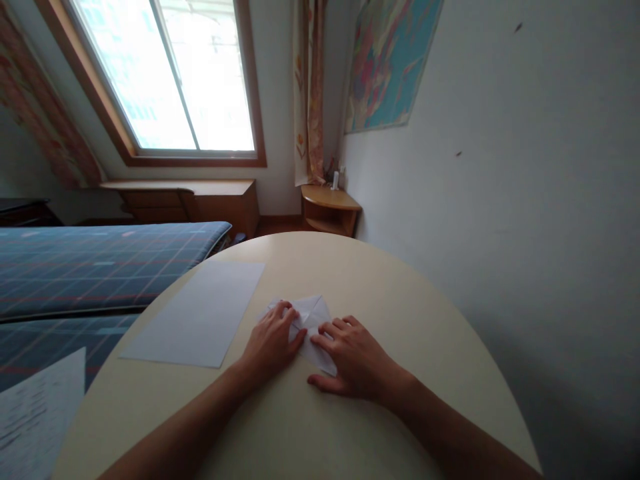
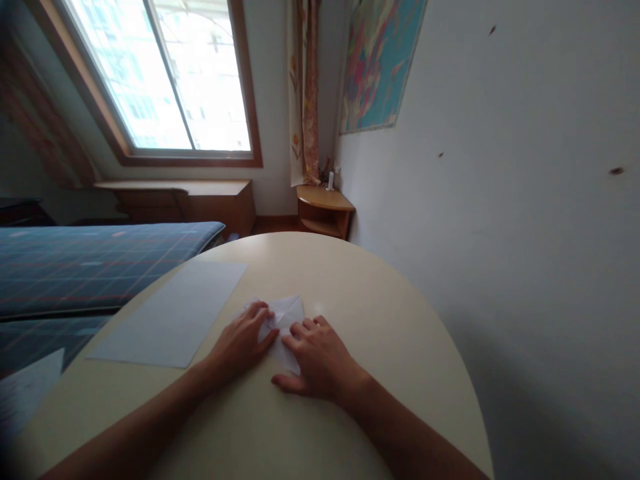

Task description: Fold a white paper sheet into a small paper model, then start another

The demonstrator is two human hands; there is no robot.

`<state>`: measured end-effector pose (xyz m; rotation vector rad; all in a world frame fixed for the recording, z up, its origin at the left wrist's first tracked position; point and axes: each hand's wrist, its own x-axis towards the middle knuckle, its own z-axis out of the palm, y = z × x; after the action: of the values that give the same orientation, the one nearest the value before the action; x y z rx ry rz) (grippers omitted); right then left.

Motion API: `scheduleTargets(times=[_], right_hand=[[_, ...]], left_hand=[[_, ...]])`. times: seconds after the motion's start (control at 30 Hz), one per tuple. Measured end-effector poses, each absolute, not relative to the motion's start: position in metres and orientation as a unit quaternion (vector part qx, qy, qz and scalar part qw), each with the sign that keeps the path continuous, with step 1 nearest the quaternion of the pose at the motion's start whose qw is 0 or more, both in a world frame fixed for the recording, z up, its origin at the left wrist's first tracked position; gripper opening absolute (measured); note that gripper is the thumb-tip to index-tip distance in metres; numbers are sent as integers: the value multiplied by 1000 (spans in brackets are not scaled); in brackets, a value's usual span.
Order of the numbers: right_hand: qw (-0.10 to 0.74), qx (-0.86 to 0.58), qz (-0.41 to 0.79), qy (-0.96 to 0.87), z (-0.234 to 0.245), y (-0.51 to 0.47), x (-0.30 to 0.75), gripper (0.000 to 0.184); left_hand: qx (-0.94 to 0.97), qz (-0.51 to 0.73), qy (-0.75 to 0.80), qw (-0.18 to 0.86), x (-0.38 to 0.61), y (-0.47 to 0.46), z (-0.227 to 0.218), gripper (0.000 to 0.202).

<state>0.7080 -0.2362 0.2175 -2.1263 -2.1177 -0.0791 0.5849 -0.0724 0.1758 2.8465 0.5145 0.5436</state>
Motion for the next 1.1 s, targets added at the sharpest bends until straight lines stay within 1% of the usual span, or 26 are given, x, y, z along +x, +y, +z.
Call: scheduleTargets(times=[0.13,0.23,0.3,0.57,0.77,0.93,1.03,1.1], right_hand=[[78,-707,-21,-702,213,-236,707,55],[90,-706,-20,-702,210,-233,705,61],[91,-706,-18,-702,211,-231,706,61],[57,-706,-36,-705,223,-239,711,41],[34,-702,-48,-709,228,-243,713,36],[49,-711,-44,-700,223,-242,711,39],[67,-711,-36,-699,218,-238,710,54],[67,-710,-31,-700,215,-235,709,61]], left_hand=[[961,182,189,87,586,-68,176,17],[957,188,203,87,585,-63,175,21],[955,192,205,91,584,-59,173,24],[950,221,208,68,584,-51,160,34],[952,203,219,71,585,-50,160,37],[951,212,218,62,585,-51,160,36],[950,218,213,61,585,-50,159,36],[951,213,216,61,585,-51,159,37]])
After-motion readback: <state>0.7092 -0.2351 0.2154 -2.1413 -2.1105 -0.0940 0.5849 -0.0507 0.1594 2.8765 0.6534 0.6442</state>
